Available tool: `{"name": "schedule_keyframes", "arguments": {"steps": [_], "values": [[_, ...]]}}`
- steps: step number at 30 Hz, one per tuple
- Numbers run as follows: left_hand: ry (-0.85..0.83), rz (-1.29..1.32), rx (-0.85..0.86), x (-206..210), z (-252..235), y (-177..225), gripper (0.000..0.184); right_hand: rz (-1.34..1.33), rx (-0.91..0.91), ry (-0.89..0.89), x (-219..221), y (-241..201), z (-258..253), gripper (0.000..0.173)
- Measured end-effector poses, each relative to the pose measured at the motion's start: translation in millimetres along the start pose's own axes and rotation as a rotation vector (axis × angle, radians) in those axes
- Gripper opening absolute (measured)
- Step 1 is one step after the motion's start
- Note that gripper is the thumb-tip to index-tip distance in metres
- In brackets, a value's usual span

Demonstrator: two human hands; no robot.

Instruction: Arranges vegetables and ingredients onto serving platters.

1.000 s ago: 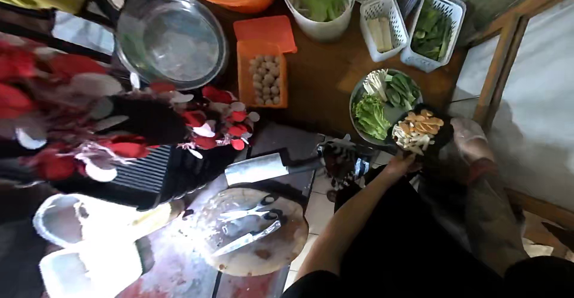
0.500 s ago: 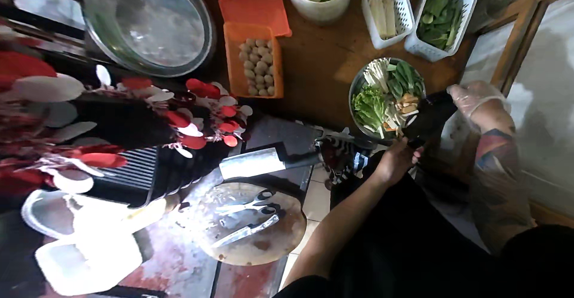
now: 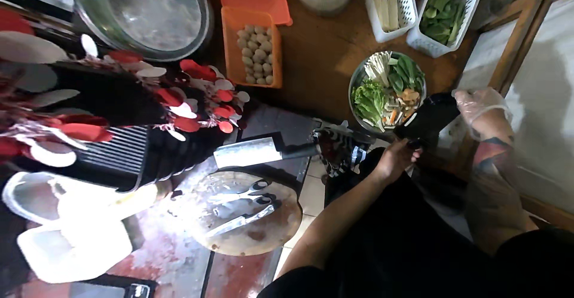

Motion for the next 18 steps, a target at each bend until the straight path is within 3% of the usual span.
{"name": "schedule_keyframes", "arguments": {"steps": [3, 6, 9, 11, 16, 18], "values": [[0.003, -0.004, 0.046, -0.1, 1.9, 9.4, 0.038, -0.030, -0.081, 0.070, -4.1, 5.8, 5.9, 0.061], [0.021, -0.016, 0.018, 1.9, 11.7, 0.6, 0.039, -0.048, -0.045, 0.020, -5.5, -1.7, 20.4, 0.058], [0.012, -0.001, 0.030, 4.2, 7.0, 10.5, 0.035, -0.049, -0.077, 0.077, -10.0, -14.2, 0.2, 0.054], [0.038, -0.009, -0.030, 0.6, 13.1, -2.1, 0.037, -0.010, -0.033, 0.037, 1.2, 0.0, 1.3, 0.057], [0.017, -0.092, 0.011, 2.7, 20.8, 5.9, 0.035, -0.096, -0.092, 0.074, -3.5, 40.2, 24.2, 0.056], [0.007, -0.144, 0.085, 7.1, 32.5, 20.9, 0.057, -0.227, -0.136, 0.094, -13.7, 42.7, 34.0, 0.046]]}}
Point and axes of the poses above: each hand's wrist, its own z-axis away from the middle knuckle, its own x-axis out of the palm, y = z × x, the point moved 6 cm from there along -z, towards the middle knuckle, and after that the axes turned 10 degrees about -z, right-handed, at the moved point
